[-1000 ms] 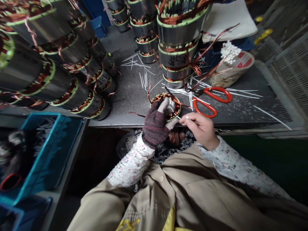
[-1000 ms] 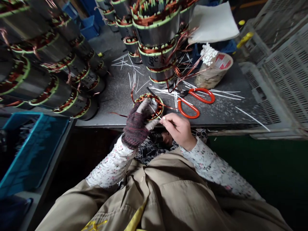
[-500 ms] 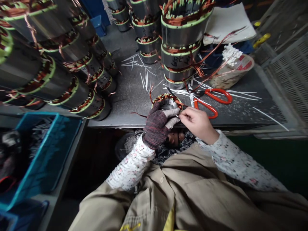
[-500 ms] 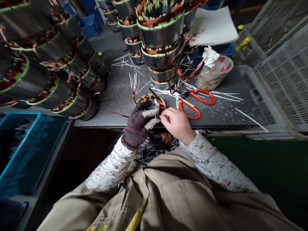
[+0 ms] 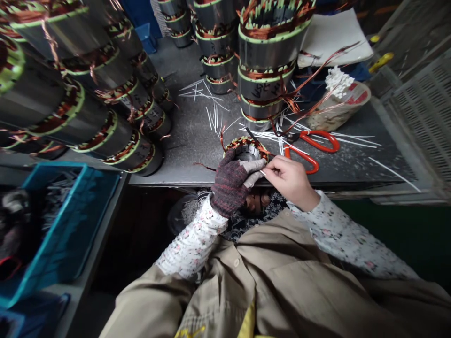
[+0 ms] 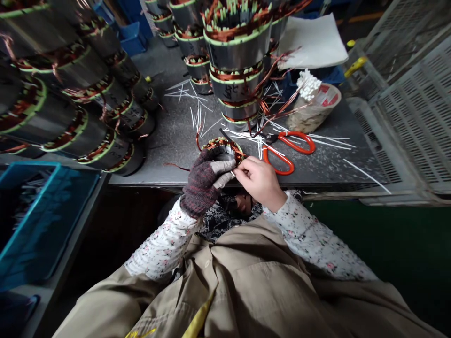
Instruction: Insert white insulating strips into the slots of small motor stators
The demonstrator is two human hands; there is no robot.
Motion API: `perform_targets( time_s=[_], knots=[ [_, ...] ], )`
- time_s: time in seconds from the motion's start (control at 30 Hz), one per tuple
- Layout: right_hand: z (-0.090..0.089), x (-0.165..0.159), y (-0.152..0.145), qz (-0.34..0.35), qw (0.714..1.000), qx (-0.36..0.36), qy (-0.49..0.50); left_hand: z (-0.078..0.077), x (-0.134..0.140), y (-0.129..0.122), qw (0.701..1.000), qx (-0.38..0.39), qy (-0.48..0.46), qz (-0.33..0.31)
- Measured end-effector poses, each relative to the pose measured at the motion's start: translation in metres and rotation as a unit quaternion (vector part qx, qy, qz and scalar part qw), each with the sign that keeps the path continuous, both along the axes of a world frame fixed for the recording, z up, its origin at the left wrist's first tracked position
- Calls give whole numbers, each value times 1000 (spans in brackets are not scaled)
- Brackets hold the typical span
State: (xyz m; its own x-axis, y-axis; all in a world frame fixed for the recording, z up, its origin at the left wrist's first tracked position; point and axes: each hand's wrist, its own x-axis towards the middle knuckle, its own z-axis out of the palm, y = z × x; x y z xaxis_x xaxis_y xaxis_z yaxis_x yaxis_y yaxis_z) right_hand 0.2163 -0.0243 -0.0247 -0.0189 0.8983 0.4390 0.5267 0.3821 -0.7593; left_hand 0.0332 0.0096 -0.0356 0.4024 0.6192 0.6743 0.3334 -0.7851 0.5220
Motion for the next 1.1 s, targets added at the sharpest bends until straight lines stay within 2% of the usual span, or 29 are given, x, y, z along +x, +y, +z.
perform_targets(
  time_s=[0.1, 0.2, 0.27, 0.37, 0.43, 0.53, 0.6, 0.67, 0.77, 0.83, 0.9, 1.0, 1.07, 1.1],
  knots=[
    [5, -1, 2, 14, 998, -59, -21, 0, 0, 0, 999, 32, 10, 9],
    [19, 4, -2, 75, 990, -113, -38, 3, 0, -3, 997, 48, 43, 30],
    [32, 12, -7, 126, 982, -142, 9, 7, 1, -5, 996, 44, 71, 43],
    [45, 25, -13, 145, 970, -143, 133, 10, 2, -8, 994, 29, 91, 55],
    [45, 28, -14, 152, 959, -134, 199, 9, 1, -10, 994, 27, 84, 61],
    [36, 27, -15, 201, 919, -192, 279, 5, 0, -12, 994, 42, 74, 69],
    [31, 29, -18, 182, 903, -243, 303, 2, 0, -13, 992, 42, 80, 86],
    [31, 34, -19, 137, 905, -255, 314, -2, 4, -15, 991, 28, 83, 106],
    [36, 32, -7, 112, 905, -187, 366, -8, 16, -21, 989, 22, 82, 124],
    [36, 20, 9, 104, 902, -121, 402, -11, 26, -28, 988, 22, 80, 129],
    [30, 5, 26, 74, 911, -81, 399, -10, 32, -34, 989, 6, 74, 127],
    [12, -6, 31, 31, 963, -18, 268, 3, 21, -37, 987, 25, 105, 119],
    [-4, -1, 23, 27, 992, 35, 116, 16, 4, -33, 973, 102, 177, 109],
    [-11, 4, 17, 31, 997, 53, 45, 24, -5, -29, 960, 142, 220, 96]
  ],
)
